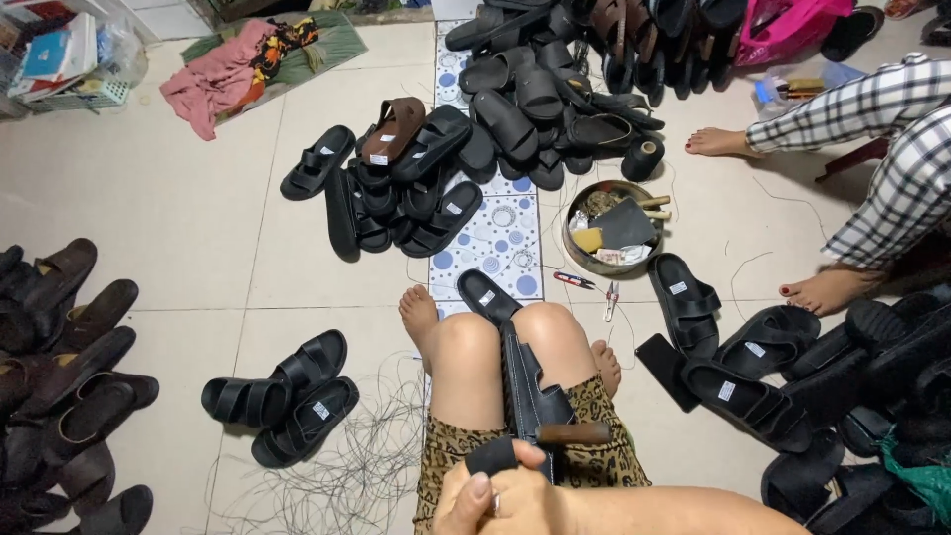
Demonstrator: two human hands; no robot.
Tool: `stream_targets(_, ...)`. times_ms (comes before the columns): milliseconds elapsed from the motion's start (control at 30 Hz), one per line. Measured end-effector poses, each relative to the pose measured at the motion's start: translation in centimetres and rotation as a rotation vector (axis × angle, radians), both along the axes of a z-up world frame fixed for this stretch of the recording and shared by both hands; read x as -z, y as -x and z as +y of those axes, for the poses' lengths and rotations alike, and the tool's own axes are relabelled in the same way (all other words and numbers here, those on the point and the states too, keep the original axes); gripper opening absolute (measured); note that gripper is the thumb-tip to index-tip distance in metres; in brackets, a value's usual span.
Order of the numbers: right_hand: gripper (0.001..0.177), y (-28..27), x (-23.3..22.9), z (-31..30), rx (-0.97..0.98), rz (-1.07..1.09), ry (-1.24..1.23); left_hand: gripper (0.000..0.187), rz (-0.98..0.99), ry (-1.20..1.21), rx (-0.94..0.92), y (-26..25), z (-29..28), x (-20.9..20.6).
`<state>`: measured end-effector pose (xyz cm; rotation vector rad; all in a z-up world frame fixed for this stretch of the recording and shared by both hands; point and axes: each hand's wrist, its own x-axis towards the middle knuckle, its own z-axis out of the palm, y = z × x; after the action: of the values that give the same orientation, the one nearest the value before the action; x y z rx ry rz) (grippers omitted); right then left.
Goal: A person is hand-sewing the upper strap of a black sandal using a needle and thread while sitting on the floor.
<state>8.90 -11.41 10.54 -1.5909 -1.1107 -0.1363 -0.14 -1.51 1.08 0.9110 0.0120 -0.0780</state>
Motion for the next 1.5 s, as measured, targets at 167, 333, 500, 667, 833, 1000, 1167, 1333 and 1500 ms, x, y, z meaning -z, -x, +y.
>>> stream_targets(167,0.019,-1.2,-0.8,-0.7,0.07,0.09,-0.025,0.051,0.012,0.138,-0.091,0.2,0.2,5.7)
stream_targets(333,0.022,-2.8,0.3,-3.7,0.205,-0.124,0.5,0.043,0.125,-0.906,-0.24,-0.6,2.9,2.0)
stream_targets(500,0.025,-1.8,7.9,-7.2,-0.017,-0.166,1.068,0.015,0.49,-0.86,0.208,1.7,4.1,0.8)
stream_targets(667,0.035,-2.8,8.7,-8.3,-0.111,-0.135,1.236,0.011,0.233,-0.25,0.123,0.9,4.4,0.6)
stream_targets(833,0.031,-4.4,7.9,-8.7,-0.211,0.306,1.186,0.017,0.338,0.011,-0.064,1.5,2.8,6.7)
stream_targets(1000,0.03,-3.5,7.3,-9.4,-0.102,0.167,1.064,0.03,0.254,-0.853,0.207,-2.1,2.2,-0.3)
stream_targets(1167,0.057,-4.6,5.2,-15.3,-0.231,-0.575,1.216,0.025,0.118,-0.994,-0.052,-2.5,2.3,-1.1)
stream_targets(1333,0.058,-6.5,3.3,-13.4,-0.085,1.227,1.411,0.018,0.146,-0.918,-0.172,-1.7,3.3,0.3)
stream_targets(1500,0.009,-1.7,10.1,-12.9,-0.219,1.278,0.318,0.032,0.213,-0.758,-0.238,-2.3,3.7,-0.9)
